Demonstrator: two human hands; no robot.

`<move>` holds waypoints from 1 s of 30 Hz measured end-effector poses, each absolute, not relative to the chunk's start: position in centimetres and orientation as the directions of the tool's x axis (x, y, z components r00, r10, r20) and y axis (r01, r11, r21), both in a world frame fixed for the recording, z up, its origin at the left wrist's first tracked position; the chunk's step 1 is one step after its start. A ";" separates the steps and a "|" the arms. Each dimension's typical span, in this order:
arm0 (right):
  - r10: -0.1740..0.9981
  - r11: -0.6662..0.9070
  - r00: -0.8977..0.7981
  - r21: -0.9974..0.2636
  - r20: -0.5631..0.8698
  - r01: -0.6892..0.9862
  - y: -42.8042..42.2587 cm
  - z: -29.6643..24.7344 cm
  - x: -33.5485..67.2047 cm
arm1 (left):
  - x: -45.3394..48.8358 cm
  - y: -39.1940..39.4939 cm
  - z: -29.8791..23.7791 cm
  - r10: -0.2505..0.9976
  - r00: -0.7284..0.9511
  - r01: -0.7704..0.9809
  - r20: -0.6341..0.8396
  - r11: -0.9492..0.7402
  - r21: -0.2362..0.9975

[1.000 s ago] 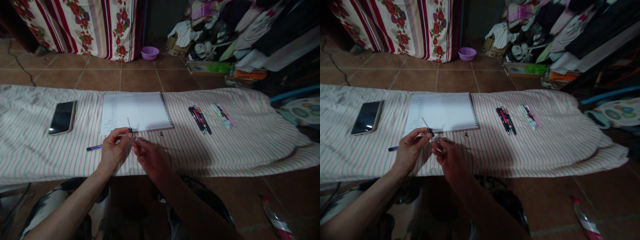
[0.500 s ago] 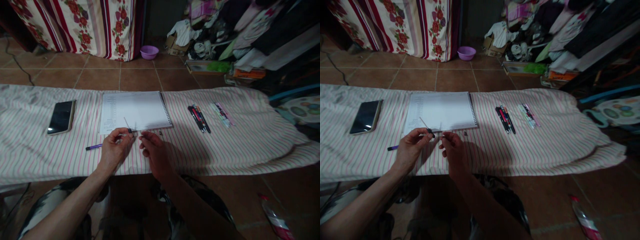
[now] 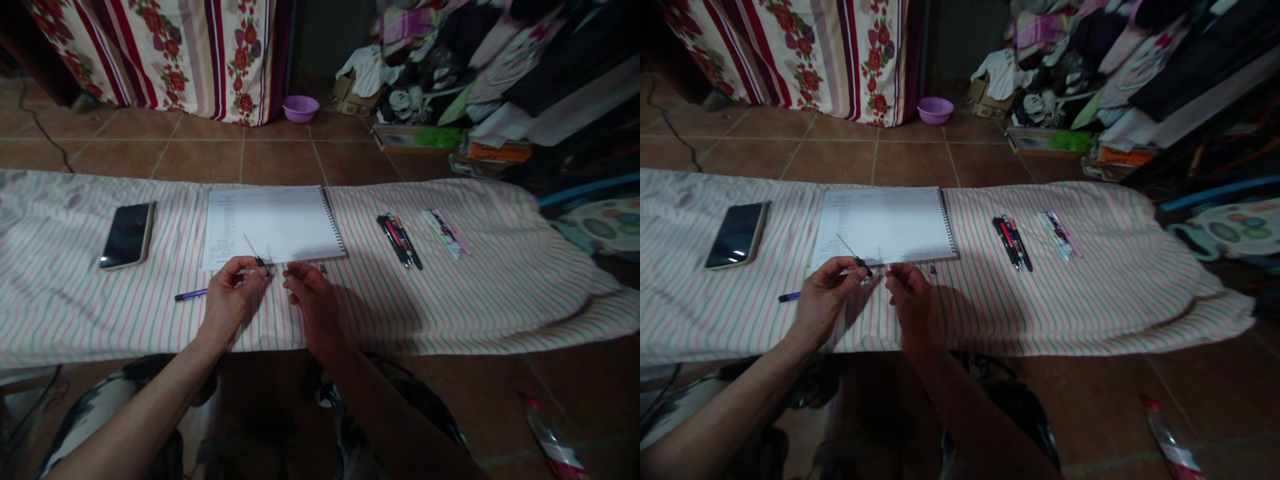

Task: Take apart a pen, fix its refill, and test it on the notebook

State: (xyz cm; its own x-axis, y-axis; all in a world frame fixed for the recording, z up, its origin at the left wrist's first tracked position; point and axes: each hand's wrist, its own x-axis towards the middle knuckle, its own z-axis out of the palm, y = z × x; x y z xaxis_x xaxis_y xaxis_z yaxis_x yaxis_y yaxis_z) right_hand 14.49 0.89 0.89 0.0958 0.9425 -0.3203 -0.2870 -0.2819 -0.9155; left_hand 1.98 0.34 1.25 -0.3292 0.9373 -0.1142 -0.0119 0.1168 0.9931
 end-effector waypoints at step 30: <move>0.985 -0.148 0.061 -0.974 -0.161 -0.171 1.1 -0.4 14.7 | 2.1 0.3 0.8 0.940 -0.325 0.025 -0.101 0.115 0.993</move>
State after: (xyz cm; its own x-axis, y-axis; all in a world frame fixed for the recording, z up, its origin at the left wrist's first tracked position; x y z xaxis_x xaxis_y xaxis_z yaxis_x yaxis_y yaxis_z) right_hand 14.69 1.13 -0.41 0.0614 0.9851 -0.1609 -0.1711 -0.1484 -0.9740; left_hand 2.06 0.29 0.84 -0.3255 0.9402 -0.1006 0.0245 0.1147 0.9931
